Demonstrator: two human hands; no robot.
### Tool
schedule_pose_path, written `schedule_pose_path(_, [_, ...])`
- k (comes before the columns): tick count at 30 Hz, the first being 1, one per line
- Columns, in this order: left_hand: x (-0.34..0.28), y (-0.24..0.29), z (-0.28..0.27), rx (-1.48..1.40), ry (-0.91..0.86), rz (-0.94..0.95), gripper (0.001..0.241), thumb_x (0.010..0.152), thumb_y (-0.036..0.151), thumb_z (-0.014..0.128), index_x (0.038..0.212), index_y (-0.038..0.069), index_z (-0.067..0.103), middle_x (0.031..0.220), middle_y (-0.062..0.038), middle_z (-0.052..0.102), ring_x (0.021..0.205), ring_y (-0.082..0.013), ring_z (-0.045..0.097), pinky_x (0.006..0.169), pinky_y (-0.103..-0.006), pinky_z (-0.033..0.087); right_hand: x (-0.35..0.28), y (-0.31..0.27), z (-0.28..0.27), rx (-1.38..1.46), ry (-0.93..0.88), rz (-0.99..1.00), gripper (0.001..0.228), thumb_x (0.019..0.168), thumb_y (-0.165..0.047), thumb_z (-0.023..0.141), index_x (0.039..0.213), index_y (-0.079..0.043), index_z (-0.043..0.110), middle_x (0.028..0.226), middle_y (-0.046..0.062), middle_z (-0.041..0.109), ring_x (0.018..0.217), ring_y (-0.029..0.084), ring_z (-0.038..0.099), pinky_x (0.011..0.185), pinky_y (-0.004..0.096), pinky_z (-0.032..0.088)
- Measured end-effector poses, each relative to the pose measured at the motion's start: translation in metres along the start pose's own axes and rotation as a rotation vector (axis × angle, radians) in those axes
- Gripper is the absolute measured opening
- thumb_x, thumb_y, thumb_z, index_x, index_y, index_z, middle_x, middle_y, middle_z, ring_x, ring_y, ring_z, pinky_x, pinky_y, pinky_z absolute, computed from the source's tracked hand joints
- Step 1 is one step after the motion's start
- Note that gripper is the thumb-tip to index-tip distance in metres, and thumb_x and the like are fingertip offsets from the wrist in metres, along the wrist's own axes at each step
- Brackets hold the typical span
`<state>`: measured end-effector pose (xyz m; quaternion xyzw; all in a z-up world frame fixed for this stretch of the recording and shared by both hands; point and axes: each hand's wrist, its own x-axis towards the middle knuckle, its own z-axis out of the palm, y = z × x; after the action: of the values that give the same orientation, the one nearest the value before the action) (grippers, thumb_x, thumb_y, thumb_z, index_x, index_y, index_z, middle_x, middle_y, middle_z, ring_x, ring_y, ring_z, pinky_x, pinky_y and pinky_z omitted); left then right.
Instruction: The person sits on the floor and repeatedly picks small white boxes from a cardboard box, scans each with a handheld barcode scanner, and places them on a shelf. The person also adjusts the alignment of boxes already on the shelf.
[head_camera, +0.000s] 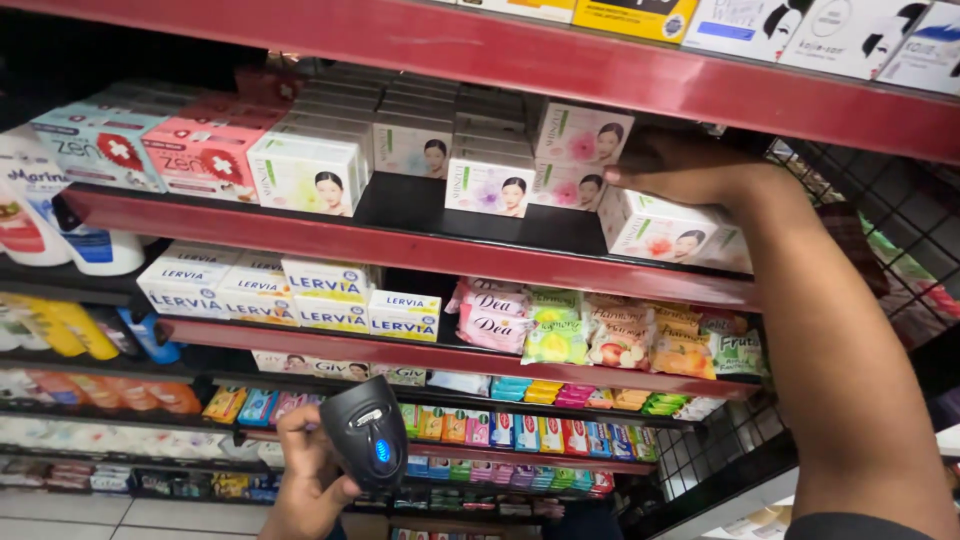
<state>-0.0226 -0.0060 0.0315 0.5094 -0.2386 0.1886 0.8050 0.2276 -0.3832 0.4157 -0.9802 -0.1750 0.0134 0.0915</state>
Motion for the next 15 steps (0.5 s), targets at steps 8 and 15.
schedule_pose_path(8, [0.002, 0.009, 0.004, 0.005, -0.028, -0.030, 0.085, 0.087, 0.019, 0.084, 0.142, 0.013, 0.020, 0.137, -0.018, 0.051, 0.117, -0.0234, 0.058, 0.098, -0.0390, 0.048, -0.027, -0.021, -0.010, 0.015, 0.027, 0.116, 0.087, 0.082, -0.070, 0.061, 0.151, -0.021, 0.046, 0.157, 0.008, 0.045, 0.146, 0.028, 0.039, 0.117, 0.044, 0.030])
schedule_pose_path(15, [0.001, 0.013, 0.008, -0.011, -0.030, -0.028, 0.085, 0.088, 0.018, 0.084, 0.143, 0.012, 0.020, 0.135, -0.019, 0.052, 0.116, -0.0233, 0.058, 0.098, -0.0383, 0.048, -0.026, 0.010, -0.007, -0.051, 0.118, 0.029, 0.072, 0.090, -0.068, 0.051, 0.148, -0.026, 0.054, 0.151, 0.009, 0.056, 0.140, 0.030, 0.050, 0.115, 0.045, 0.037])
